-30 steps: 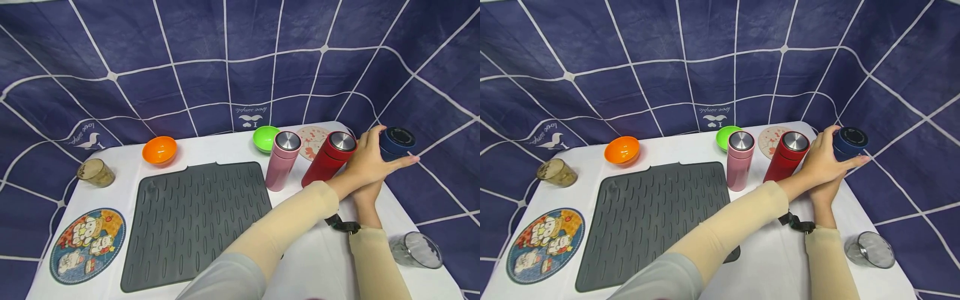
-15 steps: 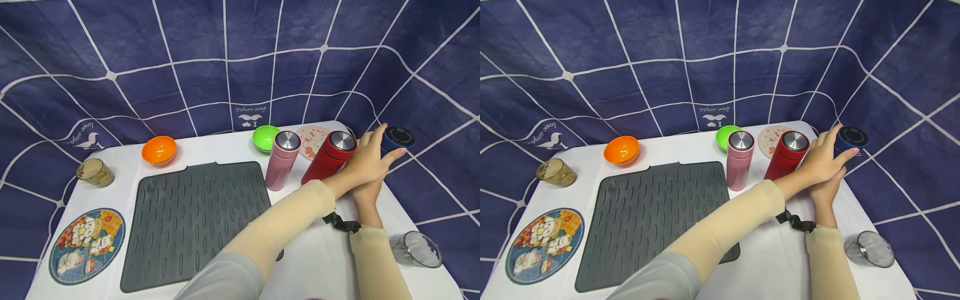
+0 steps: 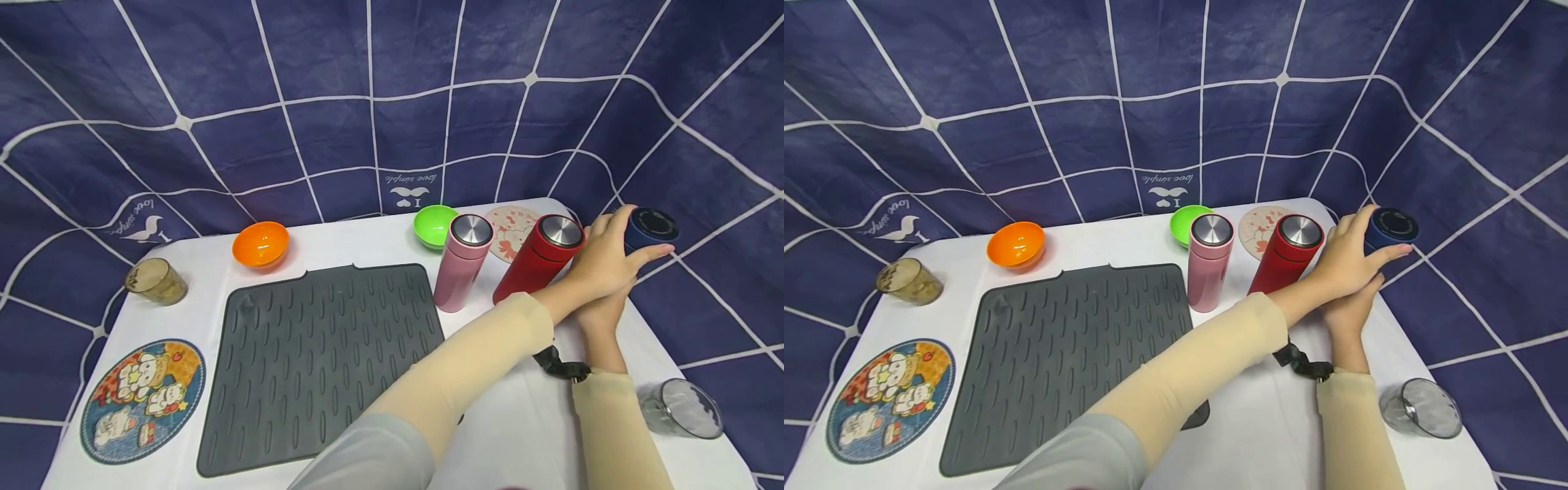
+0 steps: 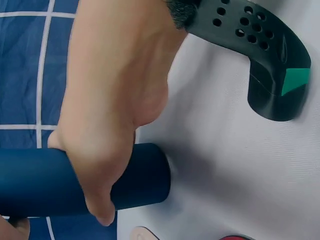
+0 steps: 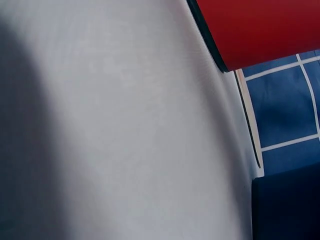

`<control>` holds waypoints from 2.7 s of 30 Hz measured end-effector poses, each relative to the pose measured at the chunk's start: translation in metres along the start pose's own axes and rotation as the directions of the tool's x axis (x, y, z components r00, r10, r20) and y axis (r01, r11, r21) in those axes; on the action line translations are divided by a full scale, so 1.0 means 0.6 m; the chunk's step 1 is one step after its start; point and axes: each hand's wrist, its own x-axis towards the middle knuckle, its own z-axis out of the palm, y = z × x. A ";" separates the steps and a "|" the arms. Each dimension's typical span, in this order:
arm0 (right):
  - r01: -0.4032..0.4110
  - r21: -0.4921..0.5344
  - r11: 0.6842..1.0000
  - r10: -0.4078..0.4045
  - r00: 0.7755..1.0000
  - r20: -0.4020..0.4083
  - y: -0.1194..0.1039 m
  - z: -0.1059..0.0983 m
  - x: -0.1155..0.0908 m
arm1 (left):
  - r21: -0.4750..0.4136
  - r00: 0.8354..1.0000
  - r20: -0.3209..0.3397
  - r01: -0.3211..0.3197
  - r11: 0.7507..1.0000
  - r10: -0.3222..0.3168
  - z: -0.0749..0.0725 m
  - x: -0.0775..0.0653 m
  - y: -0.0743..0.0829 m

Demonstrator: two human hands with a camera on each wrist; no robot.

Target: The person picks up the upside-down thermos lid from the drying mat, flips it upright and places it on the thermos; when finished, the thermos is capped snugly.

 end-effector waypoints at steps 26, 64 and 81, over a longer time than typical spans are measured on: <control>-0.099 0.283 0.954 0.094 0.995 0.030 -0.002 0.004 0.000 | 0.059 0.999 0.038 -0.034 0.998 0.031 -0.011 0.010 0.002; -0.006 0.175 0.985 0.006 1.000 0.000 0.002 0.009 -0.020 | 0.003 0.963 -0.252 0.103 0.995 -0.099 0.011 0.002 0.024; -0.026 0.148 0.989 0.020 0.999 0.045 0.011 -0.008 -0.008 | -0.074 0.993 -0.095 0.061 0.995 -0.068 0.007 0.007 0.030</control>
